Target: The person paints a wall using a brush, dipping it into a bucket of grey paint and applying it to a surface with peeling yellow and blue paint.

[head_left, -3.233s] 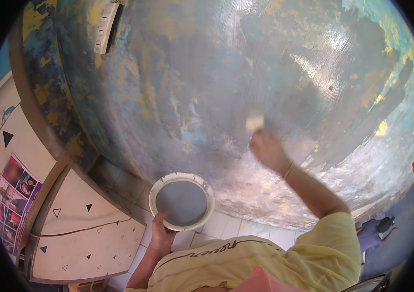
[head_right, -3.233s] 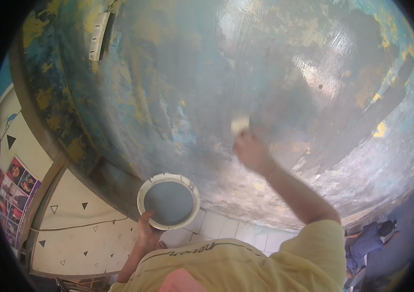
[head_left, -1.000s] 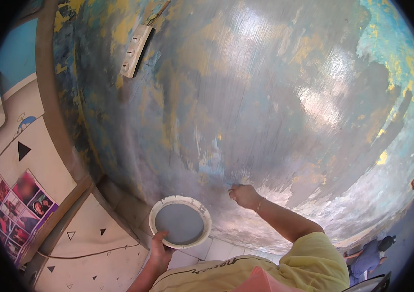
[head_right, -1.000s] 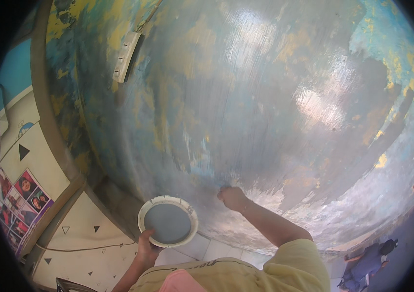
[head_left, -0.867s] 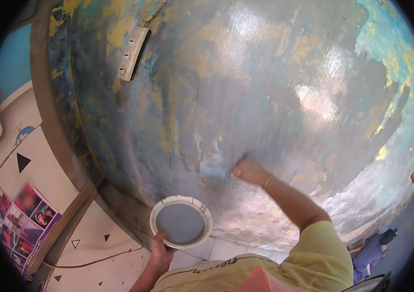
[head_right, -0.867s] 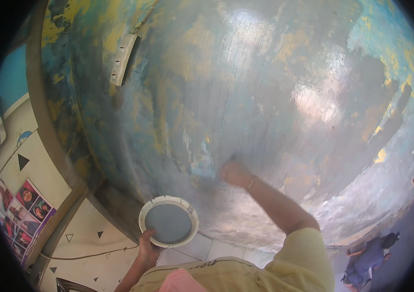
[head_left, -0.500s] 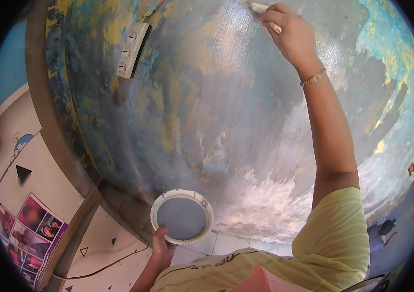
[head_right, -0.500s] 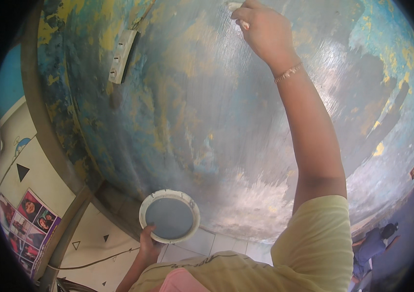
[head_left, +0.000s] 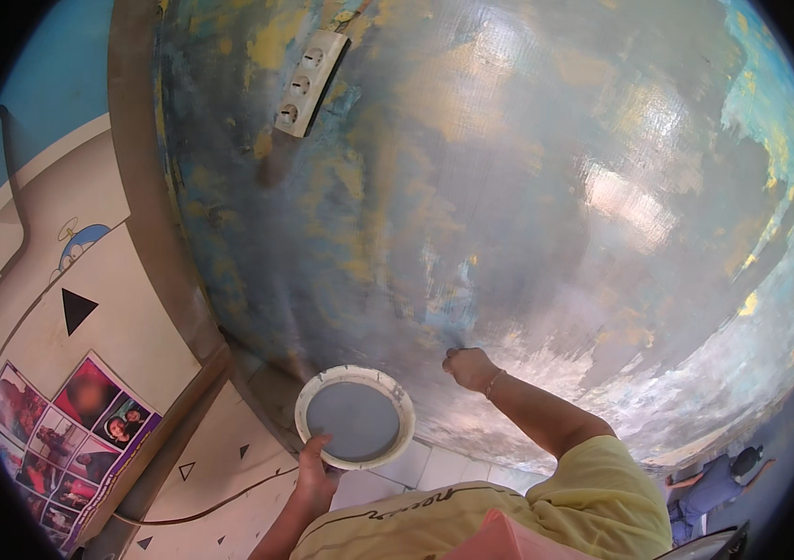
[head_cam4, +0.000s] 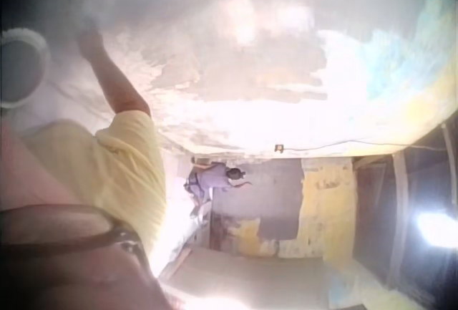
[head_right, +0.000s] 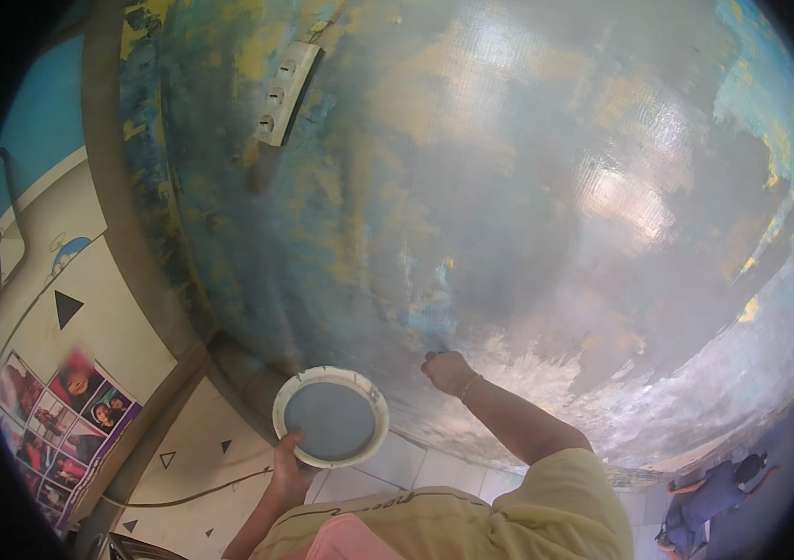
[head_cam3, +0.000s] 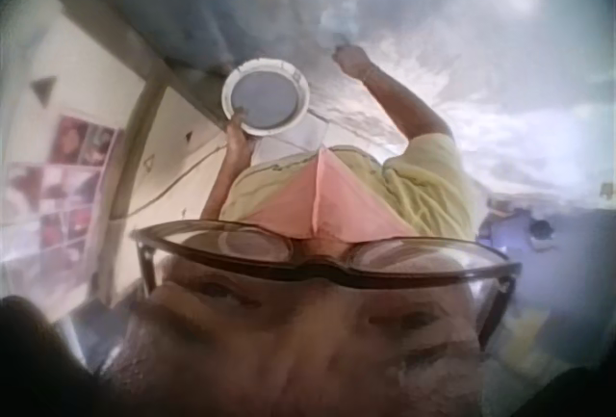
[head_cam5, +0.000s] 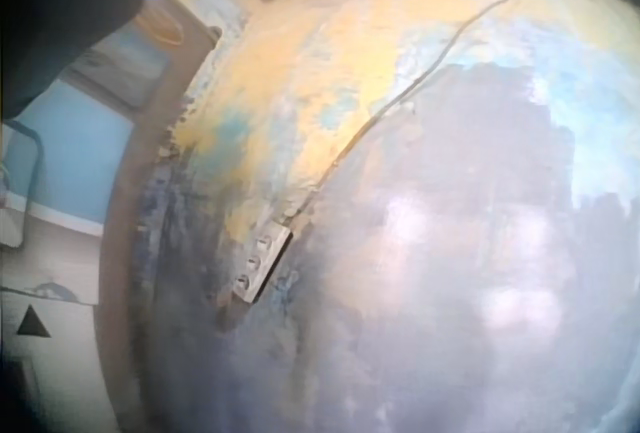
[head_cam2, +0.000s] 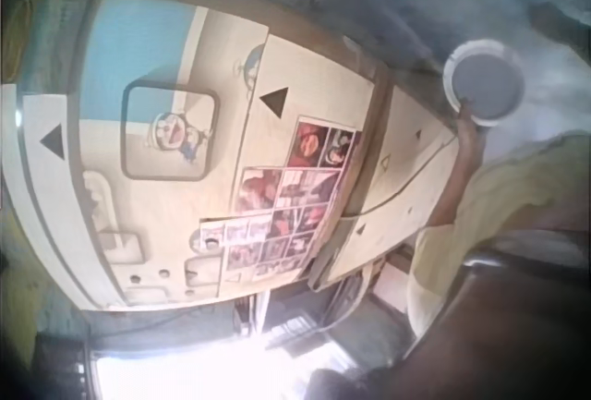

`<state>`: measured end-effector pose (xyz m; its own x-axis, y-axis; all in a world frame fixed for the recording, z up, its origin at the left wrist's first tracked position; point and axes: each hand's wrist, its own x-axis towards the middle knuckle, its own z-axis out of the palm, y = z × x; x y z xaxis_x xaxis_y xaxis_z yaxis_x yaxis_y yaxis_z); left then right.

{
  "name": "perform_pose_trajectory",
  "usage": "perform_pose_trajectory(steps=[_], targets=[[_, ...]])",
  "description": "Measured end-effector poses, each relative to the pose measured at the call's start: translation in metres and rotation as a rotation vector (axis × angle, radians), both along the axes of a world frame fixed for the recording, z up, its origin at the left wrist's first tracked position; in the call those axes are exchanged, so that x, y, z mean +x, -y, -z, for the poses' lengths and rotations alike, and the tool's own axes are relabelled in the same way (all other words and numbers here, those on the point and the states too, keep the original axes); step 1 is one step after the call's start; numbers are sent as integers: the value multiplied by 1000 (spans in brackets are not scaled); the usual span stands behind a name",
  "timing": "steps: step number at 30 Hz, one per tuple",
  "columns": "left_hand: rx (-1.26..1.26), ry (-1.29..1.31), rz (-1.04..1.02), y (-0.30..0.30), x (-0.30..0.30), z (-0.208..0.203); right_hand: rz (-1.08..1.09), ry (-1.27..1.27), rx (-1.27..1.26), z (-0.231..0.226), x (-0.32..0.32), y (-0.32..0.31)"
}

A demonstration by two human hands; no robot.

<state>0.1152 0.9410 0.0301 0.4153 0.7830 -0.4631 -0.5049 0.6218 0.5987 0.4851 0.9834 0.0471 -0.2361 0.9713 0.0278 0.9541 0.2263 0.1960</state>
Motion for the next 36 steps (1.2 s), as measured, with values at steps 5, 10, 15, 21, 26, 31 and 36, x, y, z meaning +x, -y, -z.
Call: perform_pose_trajectory(steps=[5, 10, 15, 21, 26, 31, 36], targets=[[36, -26, 16, -2, 0, -4, 19, -105, 197, -106, 18, -49], [10, -18, 1, -4, 2, -4, -85, -125, 788, -327, -42, -59], [22, 52, 16, -10, 10, 7, -191, 181, 1276, -426, -47, -54], [31, 78, -30, -10, 0, 17, -65, 426, 664, -263, -55, -85], [-11, 59, -70, -11, -6, 19, -233, 184, 287, -54, -53, -59], [-54, 4, -87, -8, -11, 12, -21, -46, -17, -11, -47, -93], [-10, 7, -39, -12, -14, 14, 32, -239, 251, -162, -44, -146]])
